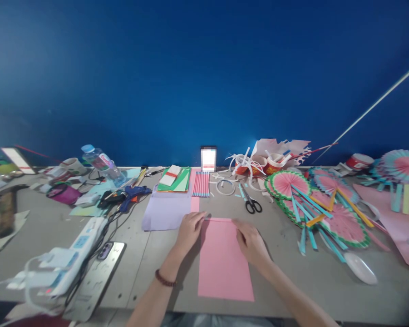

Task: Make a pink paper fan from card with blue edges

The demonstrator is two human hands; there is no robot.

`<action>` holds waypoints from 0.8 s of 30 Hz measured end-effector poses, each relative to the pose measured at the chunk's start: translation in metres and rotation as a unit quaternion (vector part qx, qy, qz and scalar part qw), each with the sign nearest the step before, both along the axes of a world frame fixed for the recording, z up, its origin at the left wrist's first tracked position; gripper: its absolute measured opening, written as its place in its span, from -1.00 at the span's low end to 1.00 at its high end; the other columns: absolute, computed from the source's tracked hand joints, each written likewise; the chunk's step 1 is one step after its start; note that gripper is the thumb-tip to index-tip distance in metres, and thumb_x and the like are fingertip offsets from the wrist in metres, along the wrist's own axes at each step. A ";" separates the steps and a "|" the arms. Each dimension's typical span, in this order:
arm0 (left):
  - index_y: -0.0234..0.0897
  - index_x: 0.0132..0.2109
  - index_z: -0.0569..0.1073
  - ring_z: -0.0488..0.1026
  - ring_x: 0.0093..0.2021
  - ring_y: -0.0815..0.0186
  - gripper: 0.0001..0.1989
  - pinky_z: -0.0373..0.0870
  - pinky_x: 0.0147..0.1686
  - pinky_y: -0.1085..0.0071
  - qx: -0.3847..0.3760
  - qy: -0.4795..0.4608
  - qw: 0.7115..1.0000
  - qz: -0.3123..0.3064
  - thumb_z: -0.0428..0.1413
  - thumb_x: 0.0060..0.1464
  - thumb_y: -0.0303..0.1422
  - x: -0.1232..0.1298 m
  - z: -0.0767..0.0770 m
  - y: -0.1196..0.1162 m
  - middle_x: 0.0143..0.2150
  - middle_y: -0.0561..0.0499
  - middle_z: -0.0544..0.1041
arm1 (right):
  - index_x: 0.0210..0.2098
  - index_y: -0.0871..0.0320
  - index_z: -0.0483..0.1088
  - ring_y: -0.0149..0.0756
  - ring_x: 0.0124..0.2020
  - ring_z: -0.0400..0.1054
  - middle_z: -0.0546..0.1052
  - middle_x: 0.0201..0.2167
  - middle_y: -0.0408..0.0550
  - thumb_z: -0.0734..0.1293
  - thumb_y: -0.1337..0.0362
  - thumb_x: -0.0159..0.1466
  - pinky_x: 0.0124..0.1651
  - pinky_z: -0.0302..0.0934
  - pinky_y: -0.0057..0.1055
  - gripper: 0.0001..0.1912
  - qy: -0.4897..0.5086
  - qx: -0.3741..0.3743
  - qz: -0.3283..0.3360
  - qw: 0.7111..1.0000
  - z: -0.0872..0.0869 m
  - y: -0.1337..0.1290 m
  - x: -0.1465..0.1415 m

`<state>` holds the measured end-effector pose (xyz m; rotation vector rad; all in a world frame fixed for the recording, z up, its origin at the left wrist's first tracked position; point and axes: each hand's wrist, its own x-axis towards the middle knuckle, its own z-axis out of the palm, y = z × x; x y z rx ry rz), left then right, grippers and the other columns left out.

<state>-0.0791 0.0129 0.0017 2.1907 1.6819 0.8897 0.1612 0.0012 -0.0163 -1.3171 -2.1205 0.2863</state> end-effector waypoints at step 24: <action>-0.23 -0.27 0.50 0.35 -0.14 0.19 -0.85 0.20 -0.16 0.25 -0.027 -0.007 0.999 0.023 0.04 0.13 -0.48 0.006 -0.001 0.001 -0.25 -0.03 0.49 | -0.23 0.11 0.49 -0.12 -0.09 0.36 0.52 -0.18 0.02 0.20 0.28 0.28 0.03 0.21 -0.14 -0.77 0.073 -0.035 -0.038 0.996 -0.011 0.024 0.013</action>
